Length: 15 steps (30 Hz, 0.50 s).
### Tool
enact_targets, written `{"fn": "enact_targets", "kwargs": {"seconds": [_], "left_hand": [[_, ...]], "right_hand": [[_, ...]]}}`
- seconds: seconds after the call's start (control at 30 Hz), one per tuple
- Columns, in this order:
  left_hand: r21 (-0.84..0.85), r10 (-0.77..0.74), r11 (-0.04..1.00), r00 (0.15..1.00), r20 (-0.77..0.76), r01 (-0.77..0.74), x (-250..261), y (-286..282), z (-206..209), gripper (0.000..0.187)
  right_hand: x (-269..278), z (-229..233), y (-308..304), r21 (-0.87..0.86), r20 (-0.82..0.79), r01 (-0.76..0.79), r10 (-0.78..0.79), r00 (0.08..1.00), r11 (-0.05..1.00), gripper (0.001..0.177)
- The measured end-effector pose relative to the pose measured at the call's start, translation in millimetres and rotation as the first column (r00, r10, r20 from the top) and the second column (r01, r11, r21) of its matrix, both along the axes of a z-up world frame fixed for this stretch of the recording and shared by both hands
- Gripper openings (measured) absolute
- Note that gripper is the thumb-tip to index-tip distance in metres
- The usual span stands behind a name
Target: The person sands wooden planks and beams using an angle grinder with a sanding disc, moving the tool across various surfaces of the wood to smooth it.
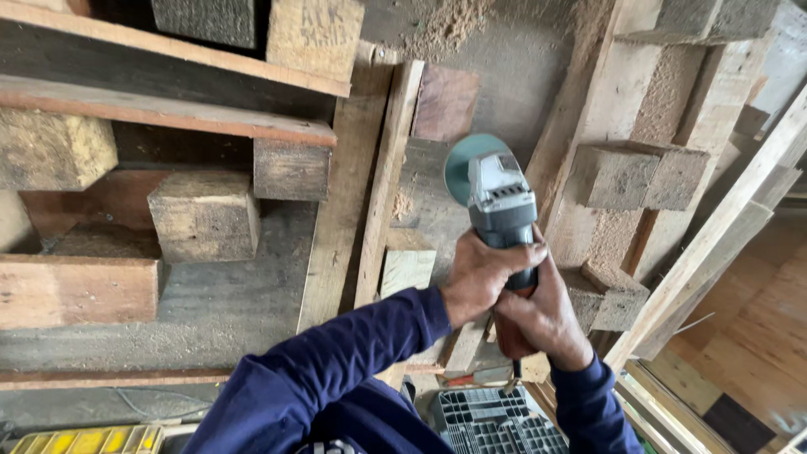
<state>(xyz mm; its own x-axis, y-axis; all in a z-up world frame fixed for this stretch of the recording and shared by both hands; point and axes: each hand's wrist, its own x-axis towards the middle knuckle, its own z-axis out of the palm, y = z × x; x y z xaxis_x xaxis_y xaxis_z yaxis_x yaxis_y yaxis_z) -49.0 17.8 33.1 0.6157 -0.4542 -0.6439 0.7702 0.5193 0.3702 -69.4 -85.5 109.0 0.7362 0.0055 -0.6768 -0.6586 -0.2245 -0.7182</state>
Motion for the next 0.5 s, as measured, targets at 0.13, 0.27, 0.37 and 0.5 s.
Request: {"fn": "enact_targets", "kwargs": {"seconds": [0.13, 0.27, 0.37, 0.5], "left_hand": [[0.002, -0.024, 1.0, 0.998, 0.058, 0.024, 6, -2, 1, 0.034], [0.081, -0.013, 0.997, 0.999, 0.037, 0.01, 8, 1, 1, 0.033], [0.037, -0.002, 0.999, 0.999, 0.046, 0.0, 13, 0, -2, 0.032], [-0.045, 0.032, 0.999, 0.999, 0.042, -0.031, 29, -14, -10, 0.028]], "right_hand": [[-5, -7, -2, 0.114, 0.006, 0.13, -0.131, 0.991, 0.985, 0.101], [-2, -11, -6, 0.082, 0.045, -0.004, 0.0, 0.999, 0.997, 0.101], [5, -13, -11, 0.114, 0.079, -0.041, 0.032, 0.996, 0.993, 0.103], [19, -14, -27, 0.054, 0.012, -0.031, 0.03, 0.999, 0.998, 0.095]]}}
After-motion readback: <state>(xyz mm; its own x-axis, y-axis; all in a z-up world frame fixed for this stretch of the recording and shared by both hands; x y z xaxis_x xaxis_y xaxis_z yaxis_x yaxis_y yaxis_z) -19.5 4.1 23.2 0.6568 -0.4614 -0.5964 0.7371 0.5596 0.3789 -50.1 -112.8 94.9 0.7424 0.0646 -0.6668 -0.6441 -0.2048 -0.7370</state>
